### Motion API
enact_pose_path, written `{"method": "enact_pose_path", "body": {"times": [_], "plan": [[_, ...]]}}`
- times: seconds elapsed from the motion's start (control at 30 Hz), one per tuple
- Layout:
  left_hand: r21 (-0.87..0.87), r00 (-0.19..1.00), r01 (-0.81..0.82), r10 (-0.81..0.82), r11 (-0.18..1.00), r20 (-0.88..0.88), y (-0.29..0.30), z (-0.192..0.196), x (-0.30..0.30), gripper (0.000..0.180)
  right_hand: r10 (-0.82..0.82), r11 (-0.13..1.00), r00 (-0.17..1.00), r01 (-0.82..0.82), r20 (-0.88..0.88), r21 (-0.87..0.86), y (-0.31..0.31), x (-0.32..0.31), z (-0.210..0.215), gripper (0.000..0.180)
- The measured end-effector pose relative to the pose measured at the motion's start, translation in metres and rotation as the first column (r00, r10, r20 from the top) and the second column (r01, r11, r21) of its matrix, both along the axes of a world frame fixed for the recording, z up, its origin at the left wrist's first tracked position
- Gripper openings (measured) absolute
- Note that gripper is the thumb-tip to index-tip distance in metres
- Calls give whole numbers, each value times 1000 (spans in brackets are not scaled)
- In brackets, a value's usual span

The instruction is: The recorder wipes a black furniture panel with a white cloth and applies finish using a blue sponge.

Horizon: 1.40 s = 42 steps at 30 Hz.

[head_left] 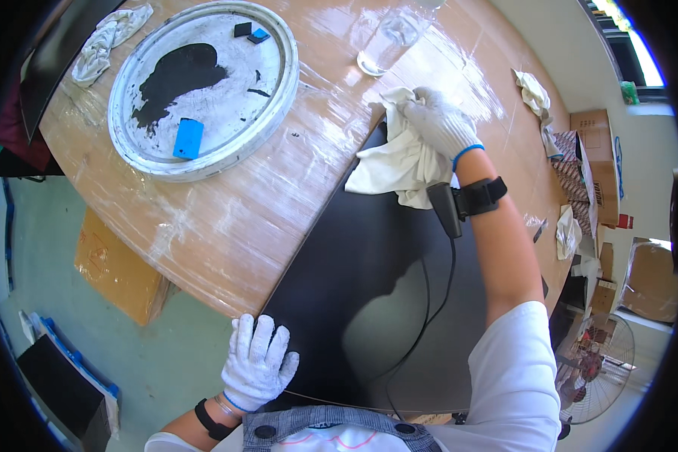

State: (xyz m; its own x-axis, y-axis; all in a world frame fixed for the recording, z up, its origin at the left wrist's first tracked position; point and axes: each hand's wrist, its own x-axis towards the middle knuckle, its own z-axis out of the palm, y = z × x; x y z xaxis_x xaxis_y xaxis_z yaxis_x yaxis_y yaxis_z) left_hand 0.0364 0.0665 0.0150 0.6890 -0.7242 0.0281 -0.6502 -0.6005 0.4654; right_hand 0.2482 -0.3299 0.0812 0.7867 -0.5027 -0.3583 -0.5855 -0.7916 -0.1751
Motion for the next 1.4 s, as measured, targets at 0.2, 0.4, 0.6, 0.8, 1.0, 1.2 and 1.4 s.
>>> {"method": "enact_pose_path", "body": {"times": [0.2,0.4,0.6,0.8,1.0,1.2,1.4], "plan": [[18,1000,-3,3,1000,-8,7,0,-1,54,-21,999,1000,21,8,-33,-37,-62,-10,48],[2,1000,16,-16,1000,-16,1,0,0,53,31,998,1000,-30,2,-62,2,-5,-6,54],[22,1000,11,-11,1000,1,8,-1,-1,54,-33,993,999,30,-24,-113,-22,-49,-11,47],[13,999,30,-30,999,11,-1,-1,0,55,-3,994,1000,4,9,-113,-3,-25,-7,42],[39,1000,12,-13,999,6,9,1,-1,60,30,995,999,-27,40,-97,-15,-46,-9,41],[54,998,58,-58,997,-3,-3,1,-3,57,81,920,980,-4,179,-393,-39,-105,-25,33],[98,996,49,-56,994,70,0,-8,-6,50,182,967,825,-50,535,-252,10,-27,-53,28]]}}
